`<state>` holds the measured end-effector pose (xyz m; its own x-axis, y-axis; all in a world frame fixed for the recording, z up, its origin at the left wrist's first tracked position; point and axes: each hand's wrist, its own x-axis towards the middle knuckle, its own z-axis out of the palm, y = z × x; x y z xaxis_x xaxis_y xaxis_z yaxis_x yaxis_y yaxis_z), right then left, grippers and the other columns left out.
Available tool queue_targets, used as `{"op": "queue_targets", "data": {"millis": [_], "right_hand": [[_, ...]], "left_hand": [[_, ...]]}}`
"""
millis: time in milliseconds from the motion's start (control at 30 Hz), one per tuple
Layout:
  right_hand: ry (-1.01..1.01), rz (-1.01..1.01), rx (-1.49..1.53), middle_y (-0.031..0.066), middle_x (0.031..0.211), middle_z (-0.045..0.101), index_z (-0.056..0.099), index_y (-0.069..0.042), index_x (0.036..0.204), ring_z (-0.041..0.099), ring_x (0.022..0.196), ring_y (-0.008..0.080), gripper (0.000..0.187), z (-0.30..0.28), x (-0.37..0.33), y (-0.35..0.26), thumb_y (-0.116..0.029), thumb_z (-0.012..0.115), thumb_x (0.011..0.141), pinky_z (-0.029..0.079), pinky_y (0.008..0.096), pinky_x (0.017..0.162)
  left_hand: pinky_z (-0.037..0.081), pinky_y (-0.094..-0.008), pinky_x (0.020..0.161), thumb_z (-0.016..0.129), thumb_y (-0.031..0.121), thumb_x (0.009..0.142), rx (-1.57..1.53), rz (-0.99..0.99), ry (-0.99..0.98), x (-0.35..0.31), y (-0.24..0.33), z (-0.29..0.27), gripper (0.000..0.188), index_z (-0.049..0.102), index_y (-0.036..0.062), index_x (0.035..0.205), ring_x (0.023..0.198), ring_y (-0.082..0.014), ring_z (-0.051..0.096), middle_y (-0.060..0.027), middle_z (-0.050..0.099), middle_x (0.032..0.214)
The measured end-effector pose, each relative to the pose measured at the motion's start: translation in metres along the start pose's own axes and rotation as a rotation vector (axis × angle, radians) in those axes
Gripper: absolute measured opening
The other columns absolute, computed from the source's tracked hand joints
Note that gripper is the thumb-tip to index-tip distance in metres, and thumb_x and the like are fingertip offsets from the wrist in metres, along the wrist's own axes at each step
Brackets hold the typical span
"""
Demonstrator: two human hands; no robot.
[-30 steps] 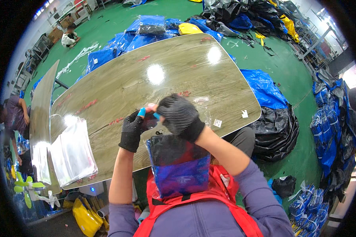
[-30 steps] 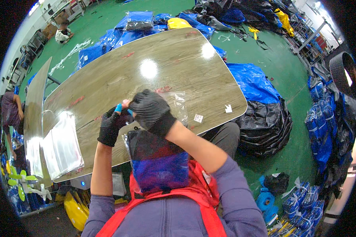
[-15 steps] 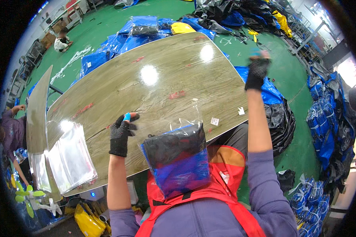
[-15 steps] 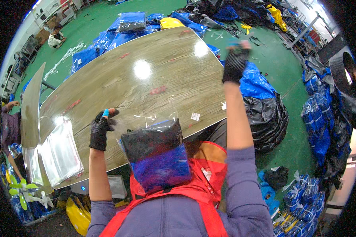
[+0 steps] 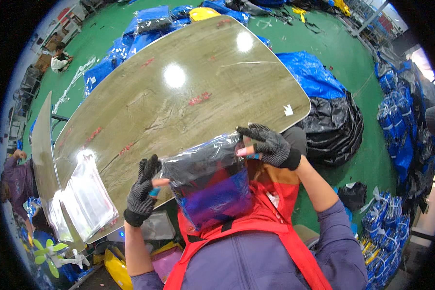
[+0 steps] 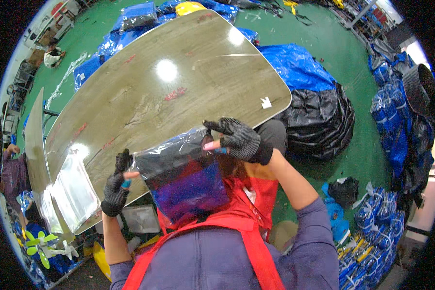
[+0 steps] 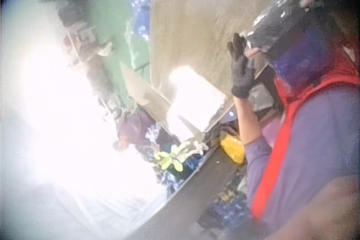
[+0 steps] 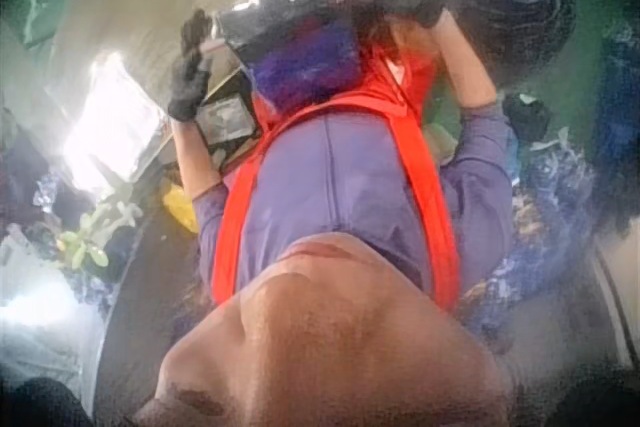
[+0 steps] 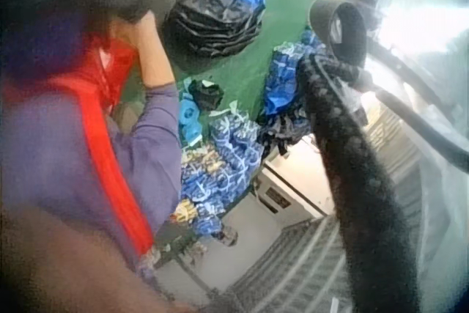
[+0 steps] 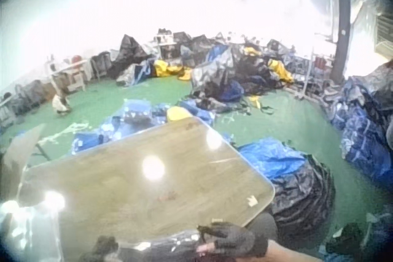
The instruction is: The person repeatedly folds blue and black plastic bags and places them into clear plastic packaging on a table. The person handles the bags one at a time, folds them, and inserts them into the packaging.
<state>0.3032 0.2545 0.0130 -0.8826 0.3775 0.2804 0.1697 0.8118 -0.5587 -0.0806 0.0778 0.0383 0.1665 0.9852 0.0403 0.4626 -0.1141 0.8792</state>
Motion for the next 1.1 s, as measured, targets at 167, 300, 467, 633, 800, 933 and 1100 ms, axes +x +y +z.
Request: {"op": "queue_targets", "data": {"millis": [167, 300, 467, 633, 800, 933, 1100], "right_hand": [[0.303, 0.097, -0.130, 0.0152, 0.123, 0.061, 0.070, -0.012, 0.098, 0.056, 0.110, 0.0366, 0.028, 0.005, -0.003, -0.021, -0.021, 0.066, 0.072, 0.043, 0.0488, 0.094], [0.253, -0.099, -0.057, 0.0153, 0.127, 0.057, 0.057, -0.015, 0.127, 0.052, 0.118, 0.0370, 0.060, 0.018, 0.063, -0.063, -0.036, 0.064, 0.071, 0.039, 0.0513, 0.099], [0.416, 0.273, -0.347, 0.0141, 0.120, 0.061, 0.060, -0.014, 0.120, 0.058, 0.110, 0.0342, 0.040, 0.024, -0.013, -0.012, -0.028, 0.060, 0.082, 0.045, 0.0449, 0.094], [0.945, 1.199, -0.325, 0.0169, 0.115, 0.063, 0.063, -0.011, 0.115, 0.060, 0.106, 0.0345, 0.027, 0.000, -0.193, 0.155, -0.021, 0.049, 0.094, 0.047, 0.0430, 0.091], [0.124, 1.308, -0.660, 0.0149, 0.142, 0.044, 0.056, -0.017, 0.128, 0.036, 0.133, 0.0346, 0.043, 0.065, -0.248, 0.280, -0.038, 0.038, 0.095, 0.023, 0.0511, 0.110], [-0.117, 1.443, -0.580, 0.0187, 0.139, 0.048, 0.056, -0.010, 0.129, 0.041, 0.131, 0.0372, 0.057, 0.048, -0.280, 0.327, -0.049, 0.044, 0.089, 0.024, 0.0488, 0.112], [0.878, 1.387, -0.607, 0.0228, 0.092, 0.066, 0.069, -0.006, 0.092, 0.063, 0.085, 0.0423, 0.045, -0.132, -0.222, 0.303, -0.046, 0.050, 0.090, 0.049, 0.0481, 0.075]], "left_hand": [[0.044, -0.0379, 0.096, 0.051, 0.004, 0.080, 0.155, -0.325, -0.004, -0.008, 0.032, -0.018, 0.035, 0.066, 0.0009, 0.111, 0.113, -0.0299, 0.059, -0.0162, 0.061, 0.125], [0.038, -0.0361, 0.101, 0.054, 0.019, 0.089, 0.305, -0.007, 0.634, 0.045, 0.026, 0.027, 0.045, 0.051, 0.0010, 0.130, 0.116, -0.0257, 0.053, -0.0156, 0.056, 0.129], [0.035, -0.0377, 0.105, 0.077, 0.049, 0.073, -0.482, -0.439, 0.251, 0.011, -0.061, 0.080, 0.111, 0.011, 0.0069, 0.152, 0.122, -0.0247, 0.046, -0.0117, 0.038, 0.143], [0.035, -0.0375, 0.106, 0.065, 0.028, 0.085, -0.437, -0.531, 0.383, -0.012, -0.160, 0.001, 0.066, 0.039, 0.0023, 0.141, 0.122, -0.0252, 0.047, -0.0126, 0.046, 0.137], [0.034, -0.0405, 0.108, 0.039, 0.029, 0.101, -0.931, -0.317, 0.168, 0.144, -0.138, -0.185, 0.039, 0.041, 0.0122, 0.136, 0.119, -0.0261, 0.047, -0.0111, 0.045, 0.137], [0.037, -0.0484, 0.105, 0.041, 0.030, 0.100, -0.695, -0.398, 0.730, 0.193, -0.104, -0.217, 0.030, 0.043, 0.0156, 0.126, 0.122, -0.0343, 0.046, -0.0162, 0.044, 0.139], [0.043, -0.0496, 0.100, 0.042, 0.031, 0.099, -0.789, -0.325, 0.099, 0.166, -0.101, -0.066, 0.046, 0.033, 0.0125, 0.141, 0.122, -0.0362, 0.049, -0.0203, 0.045, 0.138]]}}
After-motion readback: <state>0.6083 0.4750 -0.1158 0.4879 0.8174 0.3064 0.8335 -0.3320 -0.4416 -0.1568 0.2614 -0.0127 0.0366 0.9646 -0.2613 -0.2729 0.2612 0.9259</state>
